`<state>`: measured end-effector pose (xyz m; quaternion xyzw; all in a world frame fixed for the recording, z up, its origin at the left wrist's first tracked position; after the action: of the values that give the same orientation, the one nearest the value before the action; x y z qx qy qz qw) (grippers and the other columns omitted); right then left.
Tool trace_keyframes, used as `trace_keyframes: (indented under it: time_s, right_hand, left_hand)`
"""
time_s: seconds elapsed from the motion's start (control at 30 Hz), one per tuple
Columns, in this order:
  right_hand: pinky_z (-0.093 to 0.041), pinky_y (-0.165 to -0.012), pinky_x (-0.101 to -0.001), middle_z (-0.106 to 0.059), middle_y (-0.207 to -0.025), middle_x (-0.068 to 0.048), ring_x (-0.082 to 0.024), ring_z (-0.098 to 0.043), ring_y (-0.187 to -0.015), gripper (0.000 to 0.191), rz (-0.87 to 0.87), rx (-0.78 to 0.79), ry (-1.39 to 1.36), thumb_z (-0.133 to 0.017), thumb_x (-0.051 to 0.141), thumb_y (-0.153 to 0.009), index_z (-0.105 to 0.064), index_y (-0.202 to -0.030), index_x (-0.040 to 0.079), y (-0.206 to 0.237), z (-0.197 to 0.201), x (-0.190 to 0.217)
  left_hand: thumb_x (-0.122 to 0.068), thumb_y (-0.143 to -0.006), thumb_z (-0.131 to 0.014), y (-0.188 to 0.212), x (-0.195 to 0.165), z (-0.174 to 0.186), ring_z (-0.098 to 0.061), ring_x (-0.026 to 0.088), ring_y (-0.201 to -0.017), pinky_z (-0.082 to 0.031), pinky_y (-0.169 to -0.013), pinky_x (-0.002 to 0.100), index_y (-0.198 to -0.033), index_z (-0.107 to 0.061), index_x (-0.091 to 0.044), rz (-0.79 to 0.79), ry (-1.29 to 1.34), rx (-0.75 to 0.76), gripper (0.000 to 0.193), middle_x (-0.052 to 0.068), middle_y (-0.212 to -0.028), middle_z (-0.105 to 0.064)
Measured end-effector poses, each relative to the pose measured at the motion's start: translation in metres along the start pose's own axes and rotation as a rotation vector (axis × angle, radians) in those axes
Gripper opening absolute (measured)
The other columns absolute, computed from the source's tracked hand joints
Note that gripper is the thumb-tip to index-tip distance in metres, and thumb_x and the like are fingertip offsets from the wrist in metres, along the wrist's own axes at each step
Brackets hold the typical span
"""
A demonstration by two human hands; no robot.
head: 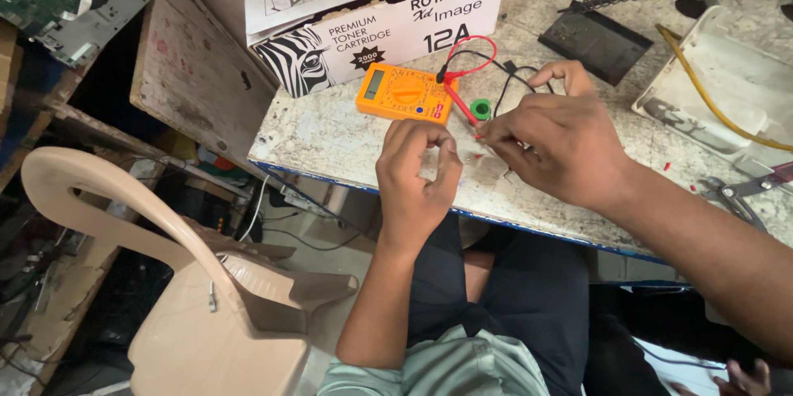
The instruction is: The person sits at a cluttered workbench handling the red and black probe leads of an orange multimeter, twisting and positioning a wire end between their fingers. They pick up a yellow soldering iron and apply it to the wire, then continue manipulating the wire and probe ends by hand.
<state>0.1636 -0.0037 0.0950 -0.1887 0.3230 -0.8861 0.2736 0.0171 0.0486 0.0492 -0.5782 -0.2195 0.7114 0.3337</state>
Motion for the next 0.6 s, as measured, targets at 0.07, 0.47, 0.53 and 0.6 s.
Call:
trace_keyframes:
  time_s: [0.07, 0.47, 0.53, 0.6]
  right_hand:
    - [-0.041, -0.098, -0.0410, -0.073, -0.085, 0.007, -0.011, -0.064, -0.068, 0.022, 0.001, 0.009, 0.015, -0.085, 0.005, -0.082, -0.068, -0.093, 0.014, 0.000, 0.000, 0.000]
    - [-0.042, -0.098, -0.0414, -0.070, -0.079, 0.007, -0.012, -0.062, -0.064, 0.024, -0.027, 0.012, -0.003, -0.086, 0.006, -0.081, -0.067, -0.093, 0.014, 0.002, -0.003, -0.005]
    - [-0.042, -0.098, -0.0418, -0.070, -0.078, 0.007, -0.012, -0.062, -0.063, 0.024, -0.037, 0.019, 0.000, -0.086, 0.006, -0.080, -0.067, -0.092, 0.015, 0.003, -0.004, -0.007]
    - [-0.042, -0.098, -0.0417, -0.071, -0.081, 0.007, -0.011, -0.064, -0.067, 0.024, -0.022, 0.009, 0.002, -0.085, 0.006, -0.081, -0.066, -0.093, 0.015, 0.003, -0.003, -0.006]
  left_hand:
    - [0.001, -0.092, -0.064, -0.001, 0.000, 0.002, -0.064, 0.027, -0.090, -0.053, -0.083, 0.035, -0.096, -0.061, -0.002, 0.012, 0.045, -0.012, 0.006, 0.011, -0.097, -0.065]
    - [-0.003, -0.082, -0.083, 0.002, -0.016, -0.003, -0.059, 0.027, -0.107, -0.050, -0.089, 0.037, -0.111, -0.074, -0.011, -0.099, -0.124, -0.012, 0.031, 0.006, -0.110, -0.064]
    - [-0.003, -0.082, -0.084, 0.003, -0.016, -0.003, -0.059, 0.026, -0.106, -0.049, -0.089, 0.038, -0.108, -0.075, -0.011, -0.115, -0.154, -0.017, 0.029, 0.004, -0.109, -0.065]
    - [-0.002, -0.085, -0.083, 0.003, -0.015, -0.004, -0.059, 0.025, -0.105, -0.050, -0.091, 0.038, -0.108, -0.075, -0.011, -0.127, -0.157, -0.028, 0.027, 0.003, -0.109, -0.065]
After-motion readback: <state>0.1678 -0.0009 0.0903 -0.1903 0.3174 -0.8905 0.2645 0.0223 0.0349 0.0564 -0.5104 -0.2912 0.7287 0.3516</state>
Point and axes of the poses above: each hand's wrist, its own y-axis away from the middle knuckle, its own z-axis out of the back of the hand, x = y × z, the point moved 9 cm from there along -y, towards the middle knuckle
